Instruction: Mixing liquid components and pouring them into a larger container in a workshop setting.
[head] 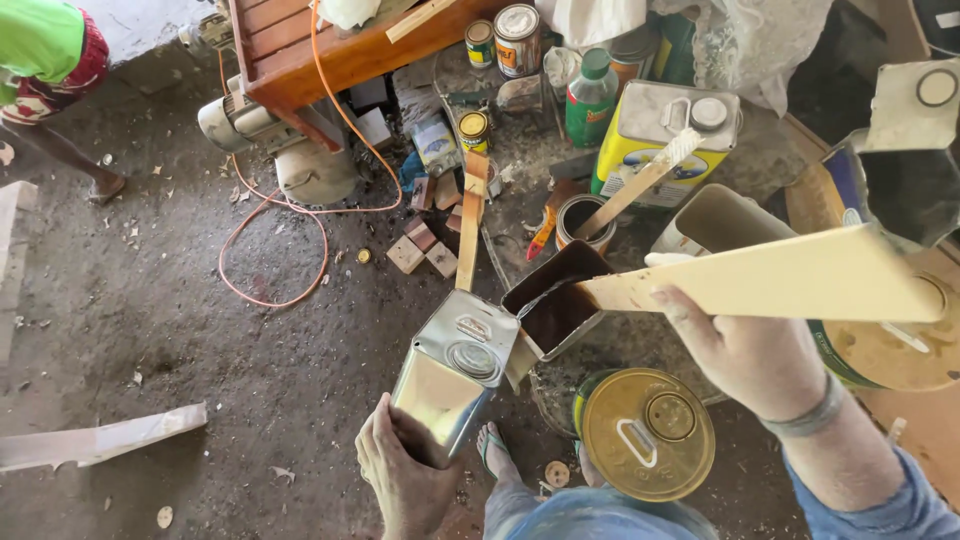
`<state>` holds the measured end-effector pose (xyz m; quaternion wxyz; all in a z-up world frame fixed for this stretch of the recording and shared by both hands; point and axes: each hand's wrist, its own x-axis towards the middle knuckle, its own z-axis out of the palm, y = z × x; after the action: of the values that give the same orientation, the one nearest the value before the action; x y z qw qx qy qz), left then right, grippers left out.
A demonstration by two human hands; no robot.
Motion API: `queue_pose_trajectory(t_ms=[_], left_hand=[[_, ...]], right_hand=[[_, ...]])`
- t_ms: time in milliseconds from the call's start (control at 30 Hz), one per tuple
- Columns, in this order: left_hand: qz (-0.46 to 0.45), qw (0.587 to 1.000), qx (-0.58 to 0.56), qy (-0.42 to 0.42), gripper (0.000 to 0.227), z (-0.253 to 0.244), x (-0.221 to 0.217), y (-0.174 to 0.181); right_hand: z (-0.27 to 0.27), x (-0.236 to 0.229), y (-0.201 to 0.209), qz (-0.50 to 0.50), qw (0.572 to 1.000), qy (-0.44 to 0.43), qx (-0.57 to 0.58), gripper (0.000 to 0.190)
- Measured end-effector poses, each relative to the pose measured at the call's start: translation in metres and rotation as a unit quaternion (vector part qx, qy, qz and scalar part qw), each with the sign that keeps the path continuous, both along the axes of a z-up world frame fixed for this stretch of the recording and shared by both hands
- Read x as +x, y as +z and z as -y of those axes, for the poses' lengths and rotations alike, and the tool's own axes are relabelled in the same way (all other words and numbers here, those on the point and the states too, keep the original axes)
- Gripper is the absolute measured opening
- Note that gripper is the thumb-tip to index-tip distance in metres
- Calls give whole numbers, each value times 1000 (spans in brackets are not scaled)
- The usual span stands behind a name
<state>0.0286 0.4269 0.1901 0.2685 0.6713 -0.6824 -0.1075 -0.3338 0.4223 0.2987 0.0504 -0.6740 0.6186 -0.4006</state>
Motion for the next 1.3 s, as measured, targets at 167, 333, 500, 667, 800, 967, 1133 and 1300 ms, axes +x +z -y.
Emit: queue_pose_trajectory(t_ms=[167, 333, 500, 667, 800, 967, 1133, 1300], left_hand=[[23, 1000, 10, 9, 113, 2, -4, 9], [51, 996, -63, -22, 101, 2, -6, 9], [36, 999, -40, -11, 108, 7, -14, 25], [33, 999, 13, -8, 112, 8, -11, 31], [46, 998, 9, -29, 113, 11, -10, 35], [65, 997, 14, -33, 114, 14, -10, 42], [68, 996, 36, -40, 119, 16, -11, 46], [71, 996, 33, -38, 118, 16, -13, 49]], right_hand=[[2, 12, 2, 2, 1000, -6, -21, 24], [7, 17, -4, -25, 999, 14, -16, 23], [8, 20, -15, 16, 1000, 6, 25, 22], [10, 18, -13, 45, 998, 46, 15, 23], [15, 8, -11, 17, 998, 55, 17, 24], [20, -4, -11, 4, 999, 52, 10, 21], [22, -3, -18, -27, 999, 24, -9, 22], [23, 9, -20, -10, 1000, 26, -3, 22]])
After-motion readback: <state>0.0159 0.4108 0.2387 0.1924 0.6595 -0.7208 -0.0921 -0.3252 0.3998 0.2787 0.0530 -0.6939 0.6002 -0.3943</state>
